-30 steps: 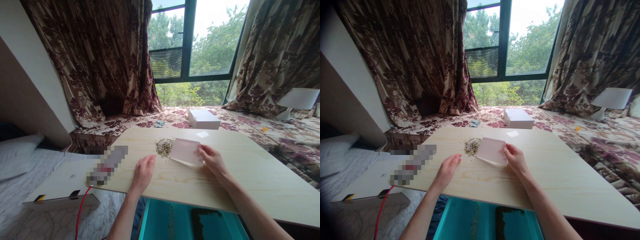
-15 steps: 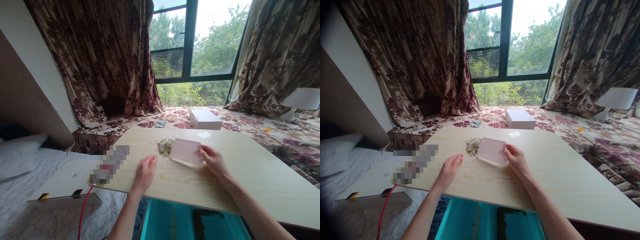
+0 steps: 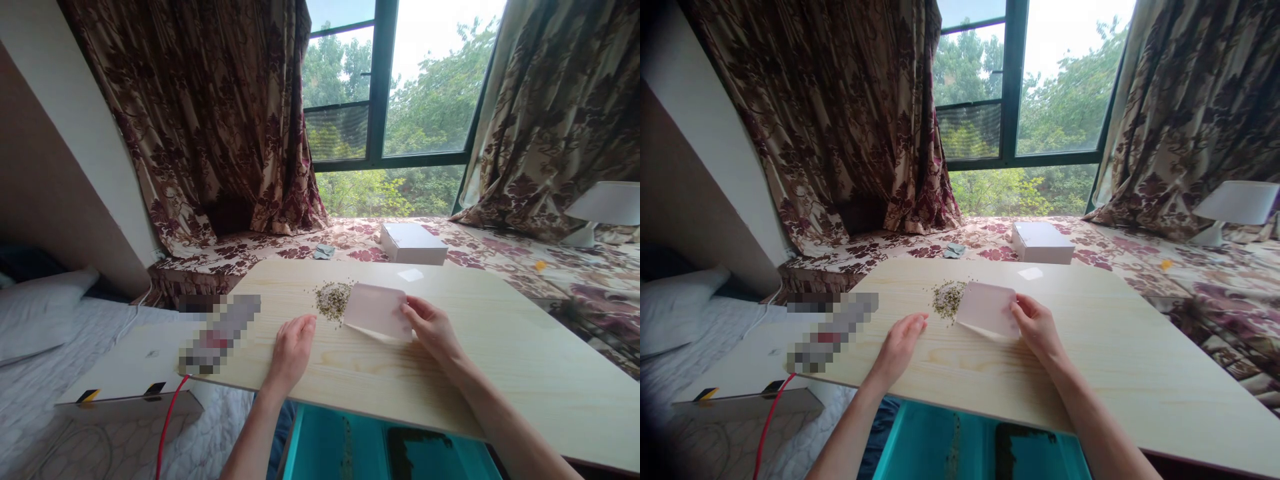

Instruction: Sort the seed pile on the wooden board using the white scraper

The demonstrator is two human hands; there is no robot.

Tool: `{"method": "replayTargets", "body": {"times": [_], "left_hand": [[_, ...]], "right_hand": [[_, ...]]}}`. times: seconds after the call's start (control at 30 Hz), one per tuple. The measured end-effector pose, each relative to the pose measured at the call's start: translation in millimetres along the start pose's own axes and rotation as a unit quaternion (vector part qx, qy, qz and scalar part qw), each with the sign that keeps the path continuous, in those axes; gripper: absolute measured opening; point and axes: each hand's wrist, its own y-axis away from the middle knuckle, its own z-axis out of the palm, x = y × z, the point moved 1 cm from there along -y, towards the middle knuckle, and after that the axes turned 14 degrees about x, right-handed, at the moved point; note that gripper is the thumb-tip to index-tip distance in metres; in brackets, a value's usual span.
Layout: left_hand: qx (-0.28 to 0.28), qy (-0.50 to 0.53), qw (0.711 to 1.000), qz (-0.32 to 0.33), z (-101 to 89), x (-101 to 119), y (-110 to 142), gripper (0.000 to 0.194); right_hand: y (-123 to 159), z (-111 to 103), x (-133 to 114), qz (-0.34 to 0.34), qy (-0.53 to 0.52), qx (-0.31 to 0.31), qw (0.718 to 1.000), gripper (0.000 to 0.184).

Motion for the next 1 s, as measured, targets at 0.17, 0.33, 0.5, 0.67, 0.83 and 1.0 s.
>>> {"method": "replayTargets", "body": {"times": [0.17,0.33,0.5,0.67,0.83,1.0], "left_hand": [[0.0,-0.007,1.0,0.001,-0.1,0,0,0.035],[0.001,-0.003,1.0,-0.005,-0.5,1,0,0.035],[0.0,0.006,1.0,-0.004,-0.6,1,0,0.034],[0.003,0.007,1.0,-0.004,-0.5,0,0,0.034],[-0.004,0.003,1.0,-0.007,-0.3,-2,0,0.036],[-0.006,0.006,1.0,-0.005,0.1,-3,-1,0.036]], "right_hand": [[0,2,0,-0.019,0.004,-0.005,1.0,0.041],[0,4,2,-0.009,-0.001,-0.012,1.0,0.04],[0,4,1,0.001,-0.016,-0.015,1.0,0.04],[0,10,2,0.004,-0.034,-0.026,0.999,0.041],[1,17,3,-0.011,-0.024,-0.046,0.999,0.042],[1,18,4,-0.022,-0.008,-0.054,0.998,0.041]]}}
